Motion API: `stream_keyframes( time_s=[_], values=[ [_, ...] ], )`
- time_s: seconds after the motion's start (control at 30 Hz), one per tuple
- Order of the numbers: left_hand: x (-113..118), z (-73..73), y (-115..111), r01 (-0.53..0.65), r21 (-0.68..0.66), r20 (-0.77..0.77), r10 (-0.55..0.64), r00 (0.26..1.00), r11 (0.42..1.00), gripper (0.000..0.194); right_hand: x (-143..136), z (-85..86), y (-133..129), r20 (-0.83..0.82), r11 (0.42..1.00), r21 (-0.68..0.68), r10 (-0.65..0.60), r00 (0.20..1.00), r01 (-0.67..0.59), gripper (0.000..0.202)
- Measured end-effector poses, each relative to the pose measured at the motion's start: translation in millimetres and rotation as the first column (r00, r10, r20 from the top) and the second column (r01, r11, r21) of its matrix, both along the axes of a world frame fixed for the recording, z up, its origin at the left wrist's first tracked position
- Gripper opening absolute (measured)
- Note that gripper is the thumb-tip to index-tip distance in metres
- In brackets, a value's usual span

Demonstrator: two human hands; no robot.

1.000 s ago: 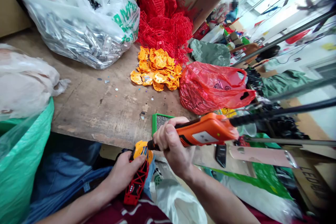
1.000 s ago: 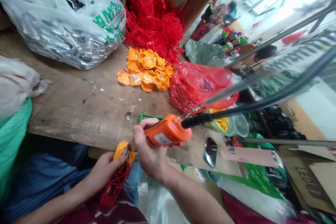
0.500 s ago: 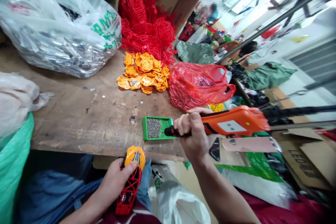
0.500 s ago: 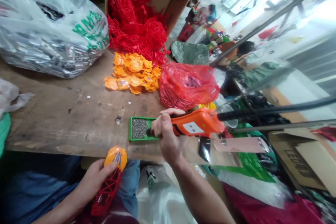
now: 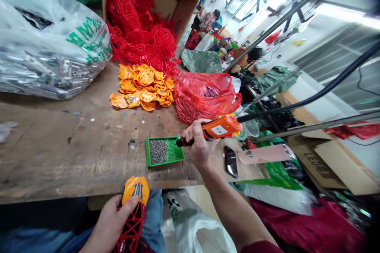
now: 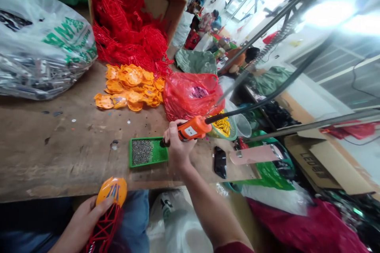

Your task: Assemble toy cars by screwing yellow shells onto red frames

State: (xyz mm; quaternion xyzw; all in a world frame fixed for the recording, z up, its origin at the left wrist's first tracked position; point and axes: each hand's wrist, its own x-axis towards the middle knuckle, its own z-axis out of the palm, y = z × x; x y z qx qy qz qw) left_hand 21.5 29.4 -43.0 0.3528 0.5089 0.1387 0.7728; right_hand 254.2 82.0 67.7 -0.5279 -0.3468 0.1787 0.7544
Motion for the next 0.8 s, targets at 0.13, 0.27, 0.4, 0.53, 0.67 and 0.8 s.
stream_keyframes(
  time_s=[0.13, 0.27, 0.4, 0.53, 0.67, 0.8],
  values=[
    [2, 9.3, 0, -0.027, 0.018, -0.042, 0.028, 0.999, 0.999, 0.040, 8, -4.0, 2, 0.019, 1.000, -0.012, -0.020, 1.000, 0.021, 0.026],
    [4, 20.1, 0, -0.036, 0.009, -0.042, 0.036, 0.998, 0.999, 0.039, 15, -8.6, 2, 0.036, 0.999, -0.020, -0.024, 0.999, 0.025, 0.026],
    [4, 23.4, 0, -0.047, 0.013, -0.044, 0.047, 0.998, 0.999, 0.038, 17, -11.0, 3, 0.030, 0.999, -0.008, -0.032, 0.999, 0.032, 0.025],
    [5, 24.4, 1, -0.058, 0.017, -0.053, 0.059, 0.997, 0.998, 0.037, 17, -12.6, 5, 0.018, 0.999, 0.008, -0.036, 0.999, 0.036, 0.024],
    [5, 26.4, 2, -0.056, 0.002, -0.052, 0.056, 0.997, 0.998, 0.037, 17, -14.3, 8, 0.026, 0.999, -0.012, -0.053, 0.998, 0.053, 0.025],
    [5, 26.7, 3, -0.048, -0.009, -0.048, 0.048, 0.998, 0.999, 0.037, 16, -14.7, 9, 0.025, 0.998, -0.016, -0.056, 0.998, 0.057, 0.026]
  ],
)
